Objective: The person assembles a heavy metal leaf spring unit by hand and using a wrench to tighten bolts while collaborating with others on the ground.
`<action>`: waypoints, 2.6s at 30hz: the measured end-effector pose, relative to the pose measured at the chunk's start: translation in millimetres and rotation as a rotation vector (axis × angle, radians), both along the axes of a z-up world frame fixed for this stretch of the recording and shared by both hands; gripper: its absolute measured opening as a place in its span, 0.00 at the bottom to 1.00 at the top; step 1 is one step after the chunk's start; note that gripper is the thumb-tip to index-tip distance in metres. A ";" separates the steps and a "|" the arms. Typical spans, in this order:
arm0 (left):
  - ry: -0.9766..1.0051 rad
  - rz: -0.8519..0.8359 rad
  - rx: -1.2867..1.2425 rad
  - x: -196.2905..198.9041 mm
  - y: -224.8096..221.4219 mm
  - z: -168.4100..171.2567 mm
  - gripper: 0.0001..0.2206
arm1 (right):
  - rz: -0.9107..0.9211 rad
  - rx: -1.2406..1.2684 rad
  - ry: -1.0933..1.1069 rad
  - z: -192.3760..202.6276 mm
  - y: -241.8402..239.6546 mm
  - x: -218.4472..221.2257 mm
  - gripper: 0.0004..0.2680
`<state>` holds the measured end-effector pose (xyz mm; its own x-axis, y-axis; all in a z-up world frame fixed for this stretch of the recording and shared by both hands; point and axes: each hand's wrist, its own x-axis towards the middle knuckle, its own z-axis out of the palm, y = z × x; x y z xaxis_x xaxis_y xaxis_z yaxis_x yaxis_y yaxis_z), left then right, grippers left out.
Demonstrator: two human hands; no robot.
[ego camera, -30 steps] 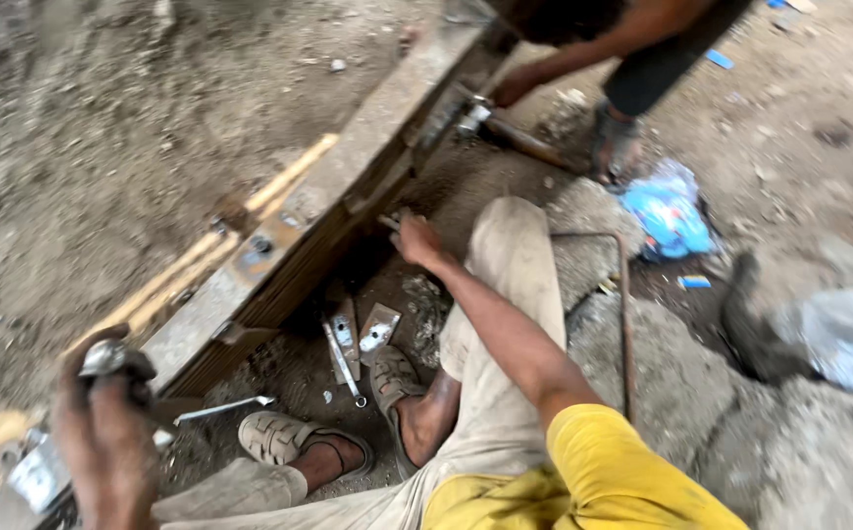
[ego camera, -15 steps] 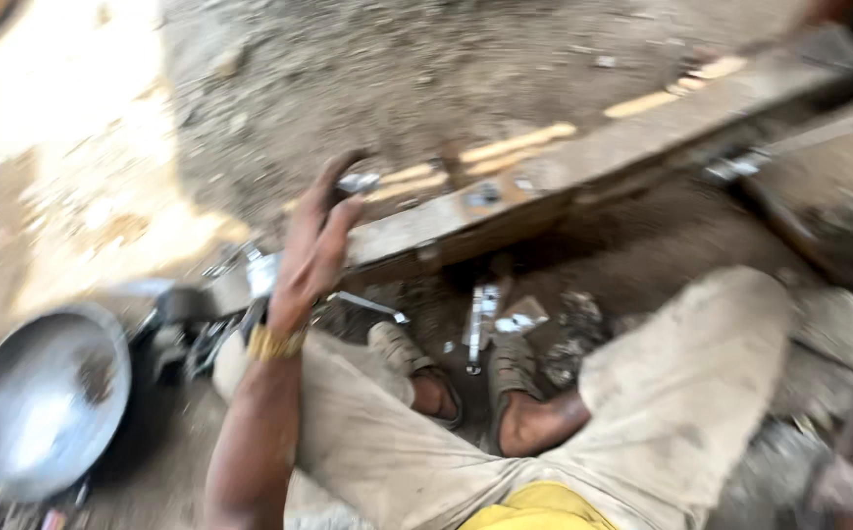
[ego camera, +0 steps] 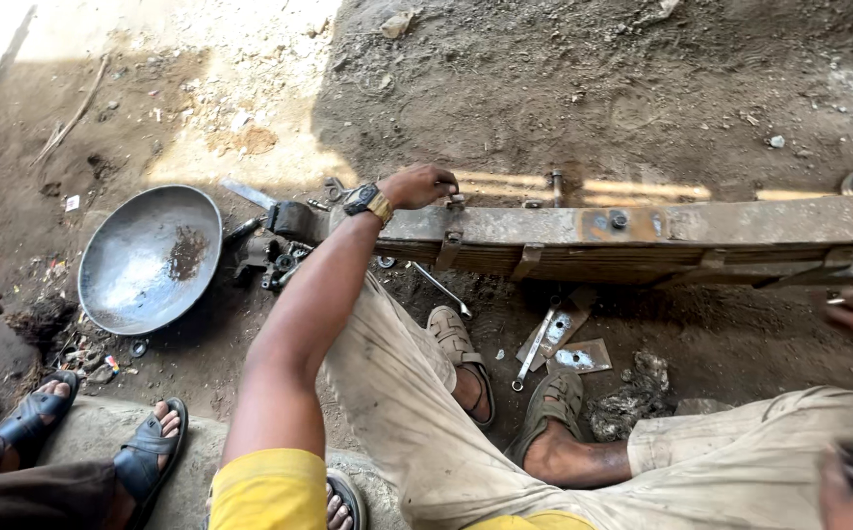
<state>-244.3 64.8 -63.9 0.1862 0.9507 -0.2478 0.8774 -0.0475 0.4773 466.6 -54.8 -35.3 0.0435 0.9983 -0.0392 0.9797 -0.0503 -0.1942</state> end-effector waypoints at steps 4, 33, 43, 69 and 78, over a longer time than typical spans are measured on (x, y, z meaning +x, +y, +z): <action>0.068 0.103 -0.162 -3.2 9.8 -21.5 0.18 | 0.187 -0.047 0.067 -44.2 30.9 -78.9 0.13; 0.399 0.043 -0.314 34.1 27.3 15.8 0.13 | 0.006 -0.636 0.663 -239.2 22.7 -203.9 0.12; 0.365 -0.056 -0.154 31.6 23.2 -5.2 0.11 | -0.018 -0.647 0.702 -236.9 20.1 -206.6 0.11; 0.338 -0.117 -0.006 40.5 10.8 27.8 0.19 | -0.158 -0.520 0.341 -294.3 43.7 -289.2 0.17; 0.376 -0.041 -0.217 43.7 7.6 36.1 0.18 | 0.022 -0.496 0.245 -300.2 -2.7 -330.3 0.16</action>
<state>-200.6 72.4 -27.8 0.0813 0.8630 -0.4987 0.9916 -0.0196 0.1276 136.3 -57.5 -335.5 -0.0467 0.8579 -0.5116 0.9107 -0.1739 -0.3747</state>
